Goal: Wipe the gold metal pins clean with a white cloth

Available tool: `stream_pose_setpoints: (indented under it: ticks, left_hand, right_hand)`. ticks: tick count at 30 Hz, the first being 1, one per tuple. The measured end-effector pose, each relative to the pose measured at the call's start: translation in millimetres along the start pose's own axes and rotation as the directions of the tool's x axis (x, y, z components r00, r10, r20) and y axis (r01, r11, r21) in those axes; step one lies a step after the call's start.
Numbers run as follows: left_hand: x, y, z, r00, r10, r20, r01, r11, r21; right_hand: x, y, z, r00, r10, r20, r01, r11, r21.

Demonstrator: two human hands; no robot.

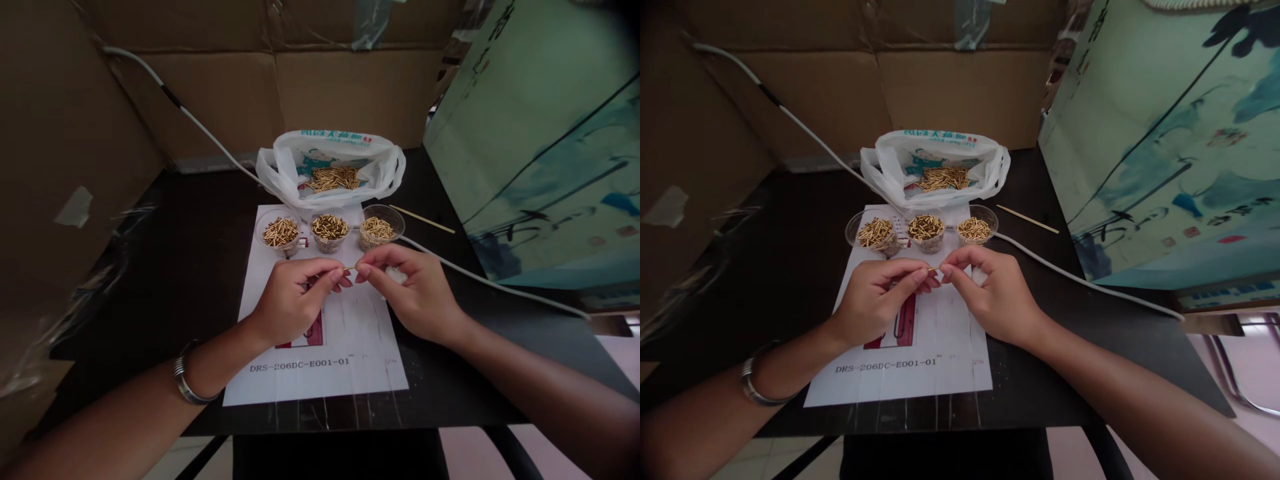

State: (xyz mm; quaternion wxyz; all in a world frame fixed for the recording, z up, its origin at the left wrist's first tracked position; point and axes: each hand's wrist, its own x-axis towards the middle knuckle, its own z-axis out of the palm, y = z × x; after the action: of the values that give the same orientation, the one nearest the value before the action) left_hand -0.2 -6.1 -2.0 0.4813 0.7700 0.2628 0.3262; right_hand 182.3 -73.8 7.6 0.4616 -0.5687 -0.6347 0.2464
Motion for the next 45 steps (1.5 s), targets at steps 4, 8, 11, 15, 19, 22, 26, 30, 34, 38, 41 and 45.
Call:
stream_pose_setpoints:
  ticks: [4,8,11,15,19,22,26,30,34,38,41,45]
  left_hand:
    - [1,1,-1.6,0.999,0.032,0.000,-0.032,0.995,0.100]
    - [3,2,-2.5,0.999,0.050,0.005,-0.050,0.987,0.153]
    - [3,2,-2.6,0.998,0.069,0.012,-0.070,0.981,0.181]
    - [1,0,-3.2,0.985,0.173,-0.010,-0.162,0.939,0.303]
    - [1,-2,-4.6,0.951,0.310,0.001,-0.285,0.873,0.395]
    - [1,-3,-4.8,0.933,0.359,0.013,-0.335,0.855,0.396]
    - [1,-1,-4.1,0.958,0.288,0.001,-0.269,0.893,0.360]
    - [1,2,-3.8,0.992,0.129,0.010,-0.128,0.966,0.223]
    - [2,3,-4.1,0.997,0.071,0.043,-0.074,0.993,0.091]
    - [2,1,-4.5,0.993,0.119,0.003,-0.119,0.987,0.106]
    - [2,-1,-4.8,0.993,0.118,-0.002,-0.117,0.986,0.122]
    - [1,-2,-4.9,0.995,0.103,0.009,-0.103,0.989,0.104]
  right_hand:
    - [0,0,1,1.000,0.003,0.013,-0.003,1.000,-0.019]
    - [0,-1,2,0.999,0.036,0.015,-0.037,0.999,0.009]
    - [0,-2,3,0.998,0.062,0.013,-0.062,0.996,0.059]
    - [1,-3,3,0.992,0.117,0.043,-0.122,0.983,0.134]
    - [2,-6,2,0.980,0.181,0.087,-0.196,0.956,0.217]
    - [3,-8,2,0.967,0.219,0.128,-0.246,0.933,0.263]
    - [1,-9,2,0.976,0.196,0.091,-0.212,0.949,0.234]
    - [2,-8,0,0.983,0.168,0.071,-0.180,0.957,0.228]
    - [3,-3,-1,0.957,0.227,0.182,-0.278,0.896,0.345]
    - [3,2,2,0.903,0.319,0.289,-0.428,0.738,0.522]
    - [3,4,3,0.881,0.338,0.331,-0.472,0.676,0.566]
    - [6,2,-1,0.925,0.265,0.273,-0.368,0.804,0.468]
